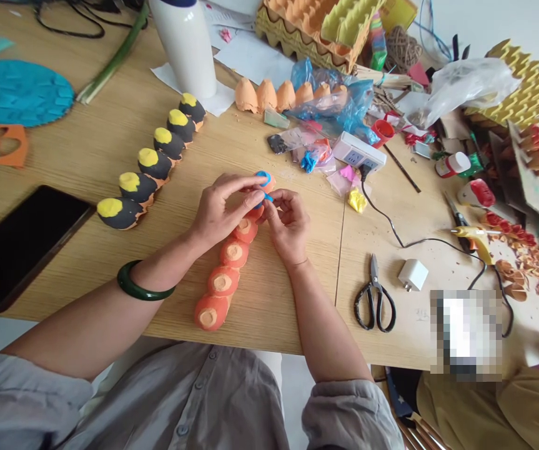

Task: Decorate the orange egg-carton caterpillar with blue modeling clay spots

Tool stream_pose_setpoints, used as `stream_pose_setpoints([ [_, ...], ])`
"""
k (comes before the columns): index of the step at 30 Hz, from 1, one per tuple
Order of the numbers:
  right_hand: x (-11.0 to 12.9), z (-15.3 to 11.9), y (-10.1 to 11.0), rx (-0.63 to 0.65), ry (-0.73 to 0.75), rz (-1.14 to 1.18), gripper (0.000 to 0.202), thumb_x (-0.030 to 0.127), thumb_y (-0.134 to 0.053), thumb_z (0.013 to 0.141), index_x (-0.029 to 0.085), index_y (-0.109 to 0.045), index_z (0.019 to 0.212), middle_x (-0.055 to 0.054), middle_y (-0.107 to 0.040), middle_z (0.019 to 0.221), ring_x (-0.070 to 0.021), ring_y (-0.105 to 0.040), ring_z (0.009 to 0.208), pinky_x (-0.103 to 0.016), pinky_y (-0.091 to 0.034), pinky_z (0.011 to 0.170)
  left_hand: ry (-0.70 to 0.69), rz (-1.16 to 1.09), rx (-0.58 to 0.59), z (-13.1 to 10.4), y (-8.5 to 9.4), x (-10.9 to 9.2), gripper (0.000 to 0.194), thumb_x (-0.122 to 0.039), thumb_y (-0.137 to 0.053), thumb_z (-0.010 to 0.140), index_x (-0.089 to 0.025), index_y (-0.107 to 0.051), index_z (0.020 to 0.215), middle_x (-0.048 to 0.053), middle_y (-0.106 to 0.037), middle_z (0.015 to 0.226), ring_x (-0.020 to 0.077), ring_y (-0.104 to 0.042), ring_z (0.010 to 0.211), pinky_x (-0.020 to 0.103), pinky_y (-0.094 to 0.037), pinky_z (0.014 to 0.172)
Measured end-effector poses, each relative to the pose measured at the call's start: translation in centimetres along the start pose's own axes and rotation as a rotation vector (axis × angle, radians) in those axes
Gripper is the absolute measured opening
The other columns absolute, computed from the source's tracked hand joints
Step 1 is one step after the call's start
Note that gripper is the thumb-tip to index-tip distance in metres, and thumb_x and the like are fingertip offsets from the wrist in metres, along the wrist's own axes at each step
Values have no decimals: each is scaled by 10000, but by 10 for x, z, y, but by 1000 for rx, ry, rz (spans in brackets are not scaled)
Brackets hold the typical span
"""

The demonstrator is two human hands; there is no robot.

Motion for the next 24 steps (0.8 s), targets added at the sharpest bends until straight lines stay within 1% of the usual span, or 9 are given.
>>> stream_pose_setpoints([
  [2, 0, -1, -1, 6, 1, 5, 537, 762, -899, 933, 296, -656, 1040, 34, -714, 885, -139, -709, 632, -324, -676, 618, -22, 35, 10, 1, 0, -2, 246, -427, -726, 1136, -236, -874, 1182, 62, -903, 1183, 251, -799, 1159, 388, -620, 1087],
  [4, -1, -2, -1, 9, 10, 9, 526, 748, -902, 938, 306, -671, 1106, 22, -734, 926, -157, -740, 689, -325, -679, 608, -21, 69, -7, 2, 2, -2, 230, -412, -723, 1134, -242, -866, 1079, 48, -896, 1091, 249, -791, 1088, 385, -624, 1026],
  [6, -2, -3, -2, 12, 21, 2, 521, 739, -906, 937, 313, -694, 1150, 6, -750, 968, -173, -765, 753, -320, -674, 596, -3, 75, -28, 2, 3, -1, 236, -403, -714, 1136, -242, -853, 1034, 43, -884, 1039, 243, -781, 1034, 374, -625, 979],
  [9, -1, -4, -1, 3, 50, -30, 493, 732, -902, 943, 299, -726, 1099, 4, -741, 954, -163, -751, 756, -310, -666, 596, 5, 60, -49, 1, 3, 0, 248, -399, -715, 1134, -238, -844, 997, 41, -876, 1002, 238, -777, 1009, 365, -621, 961],
  [12, 1, -4, 0, -16, 82, -32, 449, 699, -887, 976, 289, -729, 1068, 23, -715, 909, -140, -733, 709, -299, -661, 608, 18, 1, -52, 0, 3, 0, 211, -407, -754, 1113, -227, -861, 1089, 53, -890, 1080, 233, -790, 1033, 357, -626, 984],
  [15, 1, -4, 1, -23, 71, -40, 438, 698, -857, 1004, 288, -717, 1071, 36, -695, 879, -133, -737, 681, -300, -669, 621, 29, -43, -26, 0, 2, 0, 199, -387, -791, 1088, -225, -868, 1174, 64, -896, 1170, 229, -808, 1078, 349, -633, 1026],
  [20, -2, -4, 0, -18, 41, -54, 526, 769, -882, 940, 312, -721, 1143, -4, -752, 1005, -168, -764, 820, -303, -693, 641, 62, -5, -3, 1, 3, 3, 175, -375, -776, 1093, -232, -873, 1061, 50, -893, 1070, 237, -802, 1040, 363, -634, 998],
  [22, -1, -5, -1, -14, 68, -35, 486, 724, -903, 949, 301, -738, 1121, -4, -747, 1008, -158, -759, 792, -295, -695, 628, 66, -21, -13, 1, 4, 3, 204, -390, -771, 1093, -224, -873, 1034, 50, -890, 1029, 240, -798, 1023, 365, -631, 988],
  [24, -2, -5, -1, -8, 106, -8, 387, 635, -891, 1005, 286, -750, 1095, 12, -730, 961, -131, -750, 727, -276, -691, 625, 70, -48, -19, 1, 3, 3, 227, -412, -777, 1085, -214, -882, 1052, 55, -898, 1049, 242, -803, 1041, 363, -628, 1004],
])
Point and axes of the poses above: each hand's wrist, its own z-axis towards the middle knuckle, its own y-axis out of the back of the hand, x = y × z, the point moved 7 cm from there along z, towards the middle knuckle
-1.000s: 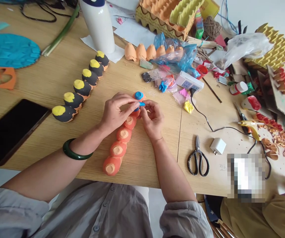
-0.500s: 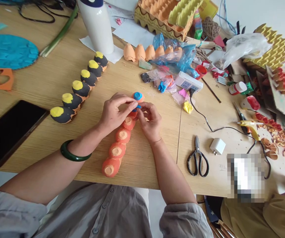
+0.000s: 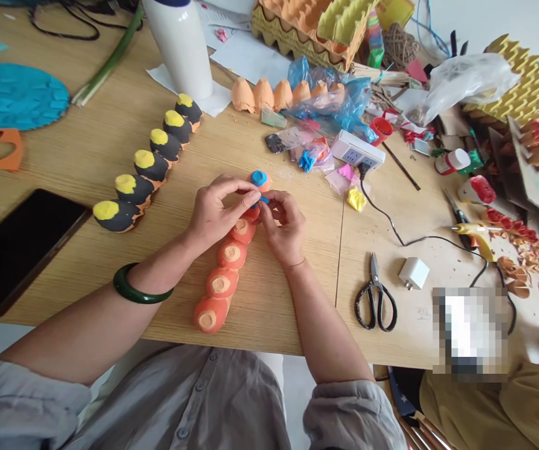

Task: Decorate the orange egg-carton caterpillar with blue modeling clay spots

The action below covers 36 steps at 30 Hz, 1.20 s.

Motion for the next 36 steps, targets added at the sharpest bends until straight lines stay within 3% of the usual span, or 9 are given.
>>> stream_pose_setpoints([
  [4, -3, -2, 0, 13, 58, 42, 274, 529, -862, 1067, 280, -758, 1120, 40, -718, 925, -86, -722, 662, -234, -679, 639, 11, -51, 14, 0, -2, 0, 266, -420, -812, 1051, -204, -899, 1180, 75, -911, 1201, 244, -819, 1124, 352, -622, 1061],
  [11, -7, -3, -2, 31, 55, -12, 344, 586, -849, 1059, 287, -758, 1204, -8, -750, 1051, -141, -790, 879, -238, -698, 680, 4, -22, -31, 0, 3, 1, 258, -414, -752, 1085, -216, -902, 1015, 58, -905, 1031, 229, -820, 1019, 334, -627, 979],
  [14, -8, -3, -2, 29, 48, 7, 338, 591, -839, 1065, 277, -759, 1165, 2, -728, 1001, -131, -777, 836, -240, -697, 679, 49, -74, -25, -1, 2, 3, 317, -460, -716, 1117, -207, -904, 1080, 77, -913, 1107, 227, -827, 1048, 328, -634, 985],
  [17, -8, -3, -2, 21, 52, 27, 346, 594, -836, 1065, 265, -760, 1143, 2, -718, 988, -129, -775, 821, -239, -692, 663, -1, -88, -4, 0, 0, 0, 280, -447, -771, 1087, -212, -909, 1153, 77, -916, 1178, 236, -830, 1101, 342, -630, 1042],
  [22, -9, -3, -1, 11, 52, -37, 384, 633, -819, 1062, 262, -752, 1135, -5, -712, 974, -149, -794, 864, -237, -686, 645, -77, -18, -37, 0, 2, 0, 197, -384, -800, 1076, -229, -919, 1050, 48, -915, 1062, 230, -817, 1029, 343, -625, 992],
  [29, -9, -1, -1, 40, 61, -12, 362, 599, -830, 1067, 291, -729, 1229, 1, -760, 1039, -129, -777, 826, -237, -691, 653, -63, -31, -64, -1, 2, 0, 175, -350, -805, 1080, -223, -924, 1061, 44, -911, 1050, 212, -819, 1021, 317, -628, 983],
  [36, -8, -2, 0, 10, 80, -19, 295, 555, -801, 1101, 268, -740, 1136, 21, -710, 947, -106, -751, 737, -230, -676, 641, 3, -94, -14, -1, 1, 0, 265, -424, -770, 1101, -210, -923, 1130, 71, -915, 1133, 224, -832, 1081, 330, -632, 1026],
])
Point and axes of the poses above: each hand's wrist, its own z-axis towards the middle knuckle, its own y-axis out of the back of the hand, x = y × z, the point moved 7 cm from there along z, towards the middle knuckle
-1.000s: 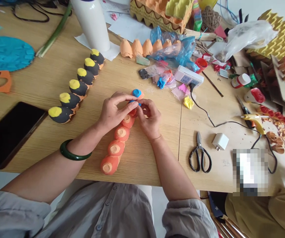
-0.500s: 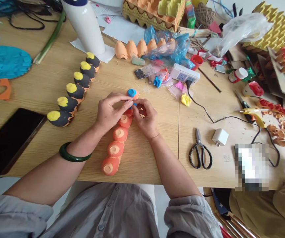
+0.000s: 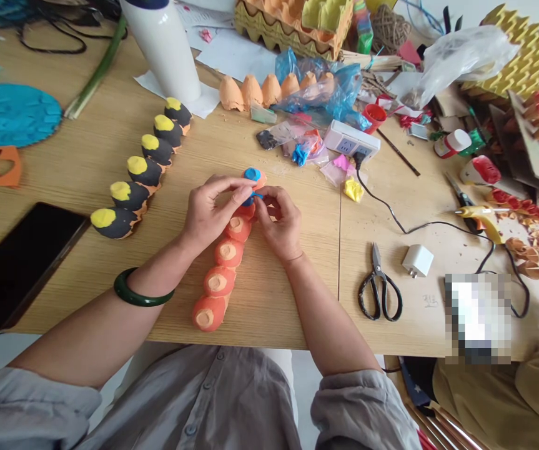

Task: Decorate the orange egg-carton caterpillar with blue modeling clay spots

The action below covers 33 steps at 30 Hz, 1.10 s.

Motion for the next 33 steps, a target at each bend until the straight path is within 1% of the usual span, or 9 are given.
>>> stream_pose_setpoints([
  [6, 2, 0, -1, 10, 23, 7, 277, 518, -825, 1091, 298, -760, 1246, 1, -754, 1056, -118, -770, 837, -215, -688, 660, -8, 34, 12, 1, 1, 0, 263, -416, -769, 1093, -218, -918, 1178, 71, -916, 1174, 222, -834, 1096, 333, -637, 1046],
  [9, 2, -1, -1, 25, 16, -8, 253, 515, -806, 1103, 288, -769, 1209, 6, -715, 1027, -113, -740, 810, -224, -685, 660, 2, 41, 30, 0, 0, 1, 275, -414, -748, 1105, -211, -906, 1202, 78, -914, 1209, 222, -834, 1111, 334, -636, 1055],
  [12, 0, 0, -1, 16, -14, -26, 324, 592, -786, 1096, 275, -754, 1160, 6, -689, 1002, -120, -730, 794, -237, -672, 640, 16, 45, 39, 0, -1, 1, 289, -429, -723, 1125, -215, -902, 1203, 80, -912, 1228, 232, -831, 1151, 347, -628, 1080],
  [16, -3, 0, 0, 6, -62, -43, 427, 687, -797, 1053, 269, -739, 1118, 7, -688, 967, -123, -716, 765, -251, -657, 635, 15, 55, 45, 0, -1, 1, 283, -455, -761, 1101, -234, -904, 1205, 79, -913, 1236, 251, -826, 1180, 366, -629, 1103],
  [22, -3, 2, 0, 49, -109, -120, 495, 748, -764, 1037, 255, -722, 1054, 3, -709, 936, -122, -697, 728, -282, -634, 653, -14, 158, 71, 3, 0, 4, 250, -372, -762, 1072, -247, -885, 1249, 63, -910, 1212, 259, -801, 1154, 393, -630, 1100],
  [24, 1, 2, 2, 27, -74, -136, 486, 740, -750, 1048, 255, -722, 1050, 7, -700, 918, -119, -695, 704, -282, -632, 638, -61, 205, 53, 4, 2, 1, 244, -363, -746, 1084, -254, -878, 1258, 62, -904, 1185, 271, -787, 1146, 428, -610, 1131],
  [27, 6, 2, 8, -60, -13, -135, 470, 731, -747, 1058, 261, -732, 1074, 5, -700, 940, -110, -692, 672, -274, -634, 600, -91, 229, -19, 5, 8, -3, 249, -416, -718, 1122, -268, -881, 1237, 68, -899, 1163, 274, -781, 1120, 441, -599, 1141],
  [31, 4, 3, 9, -77, -25, -47, 432, 689, -788, 1059, 261, -732, 1077, 28, -692, 886, -89, -680, 608, -241, -614, 559, 24, 105, -150, 5, 15, 9, 336, -502, -706, 1136, -230, -889, 1211, 91, -903, 1199, 245, -820, 1107, 361, -657, 1010],
  [33, 5, 3, 8, -70, -23, -29, 419, 676, -795, 1063, 261, -741, 1082, 24, -706, 904, -86, -691, 610, -235, -616, 559, 107, 6, -179, 4, 15, 17, 427, -588, -708, 1129, -206, -889, 1188, 107, -906, 1191, 238, -844, 1062, 334, -683, 941],
])
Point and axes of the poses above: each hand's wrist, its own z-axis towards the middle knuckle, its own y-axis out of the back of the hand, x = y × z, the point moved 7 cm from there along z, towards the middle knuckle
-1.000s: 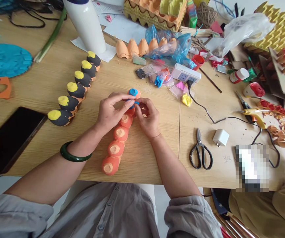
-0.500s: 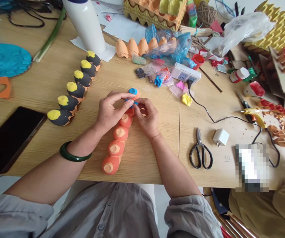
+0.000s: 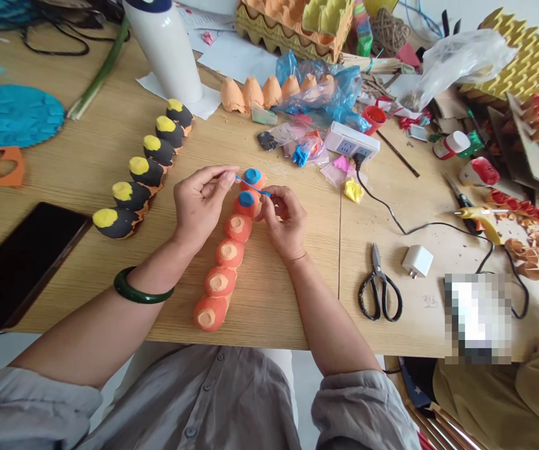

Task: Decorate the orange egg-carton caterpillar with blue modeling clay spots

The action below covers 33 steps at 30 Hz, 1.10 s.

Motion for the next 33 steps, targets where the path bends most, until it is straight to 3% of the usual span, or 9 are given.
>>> stream_pose_setpoints([
  [5, 7, -3, -6, 49, 39, -44, 404, 673, -764, 1085, 271, -773, 1124, -12, -739, 1035, -104, -713, 685, -266, -676, 616, 96, -80, 47, -2, -6, 3, 582, -757, -712, 1078, -224, -901, 1215, 98, -914, 1179, 228, -857, 971, 317, -714, 850],
  [10, 9, -3, -7, 59, 63, -26, 323, 600, -776, 1102, 277, -787, 1120, -23, -725, 1056, -115, -709, 731, -258, -663, 600, 55, -161, 161, -5, -13, -7, 511, -685, -730, 1097, -234, -916, 1248, 111, -897, 1216, 186, -810, 815, 294, -673, 668],
  [12, 7, -3, -5, 34, 62, -37, 340, 621, -770, 1098, 282, -789, 1115, -18, -714, 1040, -115, -701, 722, -256, -655, 588, 46, -189, 178, -5, -13, -9, 433, -609, -741, 1107, -235, -922, 1229, 112, -889, 1241, 199, -828, 866, 304, -691, 705],
  [17, 7, -3, -5, 25, 57, -42, 361, 645, -770, 1089, 285, -792, 1109, -12, -708, 1026, -113, -685, 710, -254, -638, 574, 74, -225, 210, -6, -16, -6, 349, -516, -765, 1085, -225, -914, 1207, 123, -872, 1281, 267, -849, 1191, 351, -728, 972],
  [20, 8, -2, -5, 27, 60, -25, 347, 630, -777, 1090, 284, -791, 1100, -12, -705, 1026, -113, -686, 716, -248, -619, 567, 46, -255, 250, -7, -20, -3, 361, -488, -840, 1017, -216, -897, 1247, 138, -840, 1341, 271, -834, 1247, 364, -716, 1051],
  [24, 7, -2, -4, 22, 35, -61, 415, 694, -757, 1080, 280, -783, 1097, -14, -712, 1020, -118, -698, 713, -266, -616, 582, -43, -170, 276, -7, -21, -7, 354, -355, -866, 958, -235, -890, 1290, 127, -829, 1340, 261, -825, 1179, 379, -711, 1029],
  [29, 6, -2, -4, 18, 24, -103, 467, 740, -748, 1066, 274, -778, 1072, -11, -730, 1003, -106, -668, 662, -274, -603, 580, -116, -25, 247, -5, -16, -17, 229, -251, -749, 1025, -243, -910, 1188, 78, -872, 1217, 231, -812, 1150, 359, -683, 1047],
  [33, 0, 1, 4, -55, -6, -79, 461, 746, -749, 1065, 286, -771, 1071, 3, -731, 990, -90, -647, 611, -259, -606, 571, -88, 7, 206, -4, -14, -11, 234, -332, -739, 1076, -240, -909, 1208, 82, -879, 1228, 233, -818, 1158, 329, -691, 990],
])
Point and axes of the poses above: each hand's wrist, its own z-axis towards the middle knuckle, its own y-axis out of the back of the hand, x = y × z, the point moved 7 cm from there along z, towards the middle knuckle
